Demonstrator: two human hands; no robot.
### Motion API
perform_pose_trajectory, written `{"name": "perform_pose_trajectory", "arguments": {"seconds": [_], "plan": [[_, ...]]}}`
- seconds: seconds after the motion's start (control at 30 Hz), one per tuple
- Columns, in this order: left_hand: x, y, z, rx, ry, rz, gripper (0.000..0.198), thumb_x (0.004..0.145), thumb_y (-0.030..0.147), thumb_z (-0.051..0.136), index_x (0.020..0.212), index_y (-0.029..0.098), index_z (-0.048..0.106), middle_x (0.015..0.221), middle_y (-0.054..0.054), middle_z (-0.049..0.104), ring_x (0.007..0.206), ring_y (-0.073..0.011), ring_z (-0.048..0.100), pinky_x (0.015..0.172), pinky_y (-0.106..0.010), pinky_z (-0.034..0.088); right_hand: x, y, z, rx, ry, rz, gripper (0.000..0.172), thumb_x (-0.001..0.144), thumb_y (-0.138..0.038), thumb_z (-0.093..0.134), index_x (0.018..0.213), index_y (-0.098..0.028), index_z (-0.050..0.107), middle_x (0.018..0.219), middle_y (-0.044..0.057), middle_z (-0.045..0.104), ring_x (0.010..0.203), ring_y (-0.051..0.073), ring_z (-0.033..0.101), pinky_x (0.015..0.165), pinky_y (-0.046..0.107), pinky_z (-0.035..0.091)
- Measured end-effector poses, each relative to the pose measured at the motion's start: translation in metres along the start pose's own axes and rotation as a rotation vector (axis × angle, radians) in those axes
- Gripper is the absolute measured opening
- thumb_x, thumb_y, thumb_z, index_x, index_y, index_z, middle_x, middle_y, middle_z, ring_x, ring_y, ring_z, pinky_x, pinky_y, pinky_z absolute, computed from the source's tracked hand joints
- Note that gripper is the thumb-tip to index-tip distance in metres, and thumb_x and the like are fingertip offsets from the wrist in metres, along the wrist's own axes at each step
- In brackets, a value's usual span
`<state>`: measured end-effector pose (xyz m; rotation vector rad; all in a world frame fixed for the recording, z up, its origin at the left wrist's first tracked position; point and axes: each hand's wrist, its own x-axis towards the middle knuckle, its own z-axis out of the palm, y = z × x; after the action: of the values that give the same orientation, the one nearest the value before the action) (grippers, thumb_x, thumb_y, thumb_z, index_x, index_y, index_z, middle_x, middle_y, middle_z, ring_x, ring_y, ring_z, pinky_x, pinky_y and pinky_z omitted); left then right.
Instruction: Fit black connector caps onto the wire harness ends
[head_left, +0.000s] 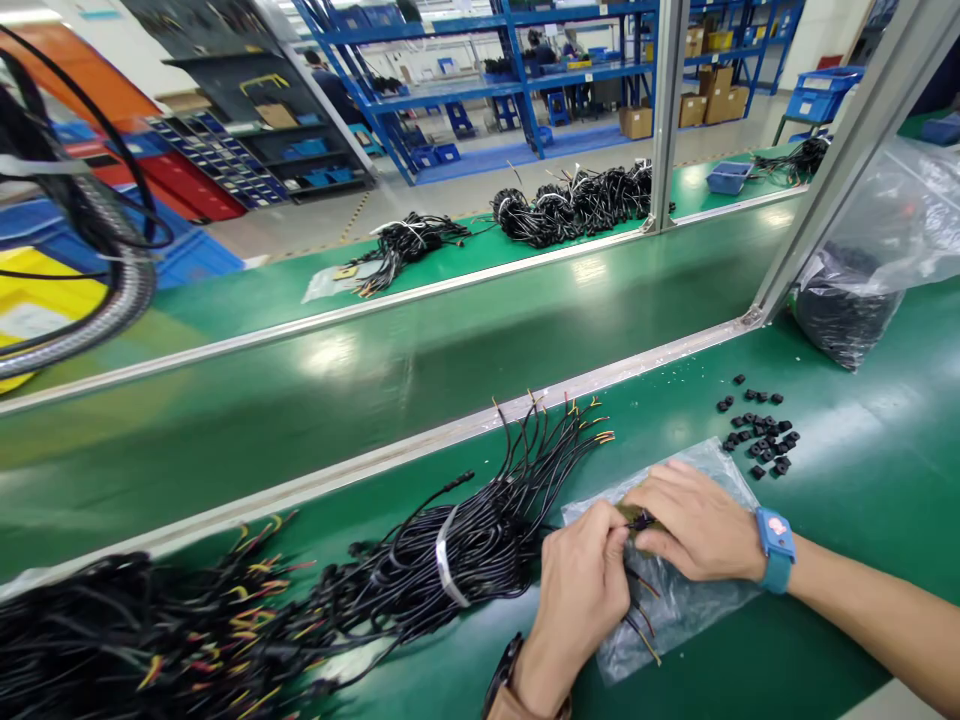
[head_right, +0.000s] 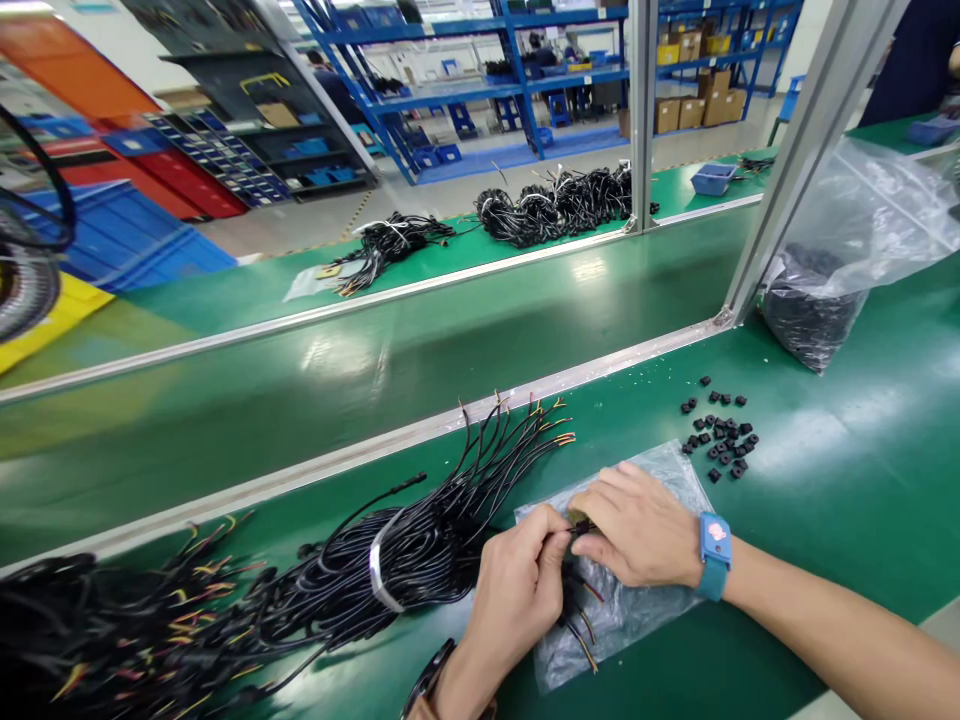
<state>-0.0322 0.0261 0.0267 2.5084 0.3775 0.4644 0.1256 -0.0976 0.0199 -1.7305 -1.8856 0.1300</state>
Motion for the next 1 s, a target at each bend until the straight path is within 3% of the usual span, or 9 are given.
{"name": "perform_pose_trajectory", "arguments": {"seconds": [0.13,0.27,0.53,0.77,0.9,1.0], "plan": [[0.001,-0.001,-0.001,-0.004,0.003,-0.009,0.020,0.099,0.019,0.041,0.081,0.023,0.046,0.066,0.003,0.057,0.056,-0.0127,0.056,0.055,-0.026,0.034,0.001,0.000,-0.006,-0.036,0.043,-0.057,0.025,0.107,-0.030,0.037,0.104,-0.015,0.057,0.090,0.007,0.063,0.083,0.023,0.050,0.075,0.038,0.036],[0.000,-0.001,0.002,0.004,0.033,-0.010,0.021,0.099,0.019,0.040,0.080,0.023,0.045,0.066,0.003,0.057,0.056,-0.0128,0.056,0.054,-0.026,0.034,0.001,-0.002,0.002,-0.081,0.089,-0.071,0.027,0.108,-0.023,0.034,0.099,-0.016,0.059,0.083,0.006,0.060,0.077,0.022,0.048,0.072,0.036,0.035],[-0.003,-0.001,0.011,0.039,0.075,-0.008,0.021,0.097,0.015,0.039,0.078,0.024,0.041,0.062,0.004,0.053,0.052,-0.0123,0.053,0.053,-0.026,0.032,-0.002,-0.005,0.016,-0.009,0.041,0.031,0.031,0.108,-0.027,0.031,0.093,-0.017,0.055,0.082,0.005,0.059,0.077,0.022,0.048,0.073,0.036,0.038],[-0.002,0.002,0.009,0.019,0.060,-0.002,0.021,0.096,0.014,0.041,0.077,0.024,0.040,0.061,0.005,0.051,0.052,-0.0124,0.052,0.052,-0.026,0.031,0.002,-0.009,0.018,-0.051,0.026,0.097,0.044,0.109,-0.034,0.024,0.080,-0.019,0.053,0.072,0.004,0.056,0.070,0.021,0.047,0.074,0.038,0.038],[0.000,0.001,0.004,-0.032,0.069,-0.019,0.020,0.097,0.016,0.042,0.079,0.024,0.043,0.064,0.004,0.054,0.055,-0.0122,0.054,0.054,-0.025,0.034,0.004,-0.008,0.003,0.006,-0.015,0.075,0.035,0.109,-0.040,0.034,0.094,-0.017,0.057,0.083,0.005,0.063,0.079,0.022,0.051,0.078,0.039,0.037],[0.001,-0.002,0.001,-0.043,0.044,-0.024,0.018,0.098,0.017,0.043,0.082,0.023,0.048,0.067,0.004,0.057,0.058,-0.0128,0.057,0.057,-0.025,0.036,0.003,-0.003,-0.004,0.013,-0.030,0.036,0.025,0.107,-0.035,0.040,0.106,-0.016,0.057,0.094,0.007,0.065,0.088,0.023,0.052,0.080,0.039,0.037]]}}
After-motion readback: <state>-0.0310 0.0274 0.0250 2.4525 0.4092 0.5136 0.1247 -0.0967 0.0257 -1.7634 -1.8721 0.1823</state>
